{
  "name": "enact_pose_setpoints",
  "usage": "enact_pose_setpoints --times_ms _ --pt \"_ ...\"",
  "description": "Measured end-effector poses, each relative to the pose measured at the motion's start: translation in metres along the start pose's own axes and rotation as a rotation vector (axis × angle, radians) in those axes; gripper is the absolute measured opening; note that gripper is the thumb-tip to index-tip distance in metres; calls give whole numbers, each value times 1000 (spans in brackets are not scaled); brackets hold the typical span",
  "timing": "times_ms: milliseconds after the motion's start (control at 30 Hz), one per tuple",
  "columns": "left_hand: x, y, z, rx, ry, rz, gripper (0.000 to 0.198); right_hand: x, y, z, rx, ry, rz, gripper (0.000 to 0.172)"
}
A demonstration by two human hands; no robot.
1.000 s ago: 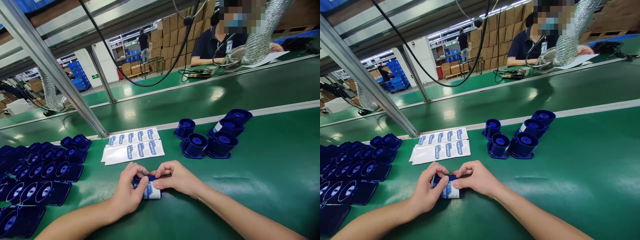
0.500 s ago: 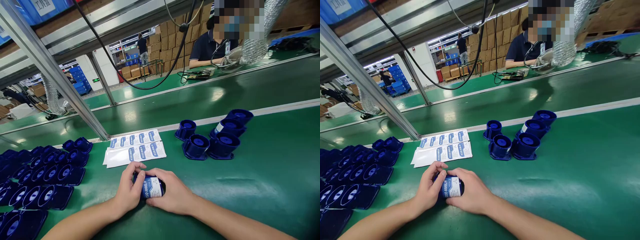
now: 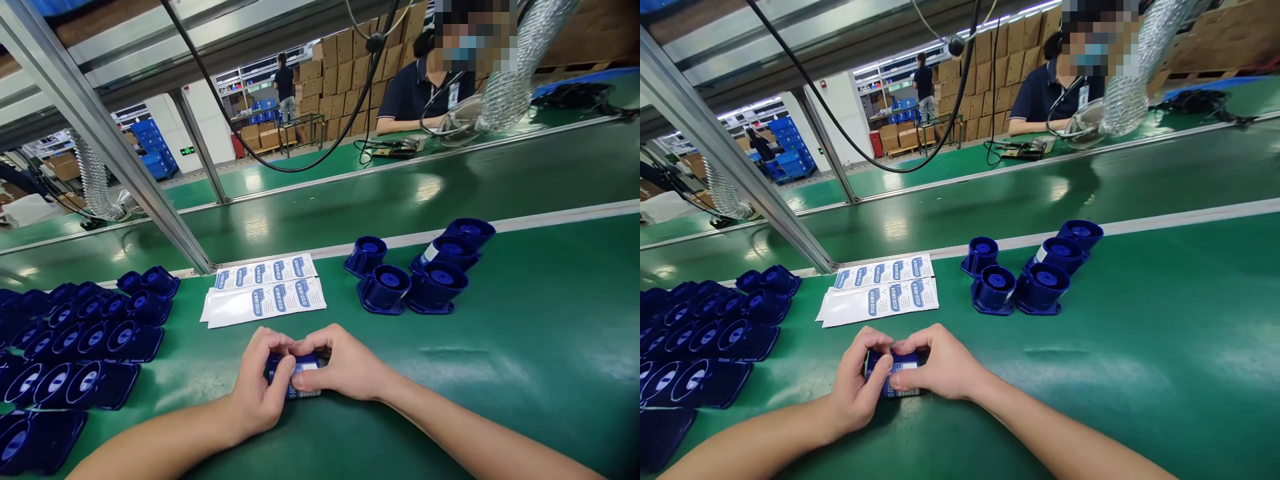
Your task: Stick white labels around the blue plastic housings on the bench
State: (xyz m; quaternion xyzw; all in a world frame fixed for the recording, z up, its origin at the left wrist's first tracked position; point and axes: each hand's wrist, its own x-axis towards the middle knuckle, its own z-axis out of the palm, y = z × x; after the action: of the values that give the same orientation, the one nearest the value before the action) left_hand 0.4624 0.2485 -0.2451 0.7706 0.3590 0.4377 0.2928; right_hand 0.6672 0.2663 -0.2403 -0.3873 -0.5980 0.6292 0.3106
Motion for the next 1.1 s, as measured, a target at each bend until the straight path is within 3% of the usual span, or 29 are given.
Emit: enact_pose_setpoints --times_ms 200,367,500,600,733,833,967,1033,1100 --pt "0 1 0 -41 7 3 12 4 -6 -5 65 -47 10 35" --pt "0 -1 1 -43 1 11 11 9 -3 -8 68 -11 18 37" --pt "1 -7 0 -68 7 -10 22 5 -5 -7 -13 41 -49 37" --pt "1 -14 -1 -88 14 -78 36 -3 -6 -1 -182 67 -185 33" --pt "-4 -19 0 -84 -17 -142 45 -7 7 15 -640 86 -468 67" --pt "-10 -19 1 -80 -34 -134 46 -6 16 24 -796 137 -501 63" --pt "-12 -20 1 -83 -34 -123 43 -6 11 27 -715 155 -425 51" --pt "-12 -20 0 -79 -54 -106 42 -6 4 25 -612 164 -382 52" --pt "-12 -20 -1 -77 -74 -70 42 -5 -2 23 -478 156 -323 41"
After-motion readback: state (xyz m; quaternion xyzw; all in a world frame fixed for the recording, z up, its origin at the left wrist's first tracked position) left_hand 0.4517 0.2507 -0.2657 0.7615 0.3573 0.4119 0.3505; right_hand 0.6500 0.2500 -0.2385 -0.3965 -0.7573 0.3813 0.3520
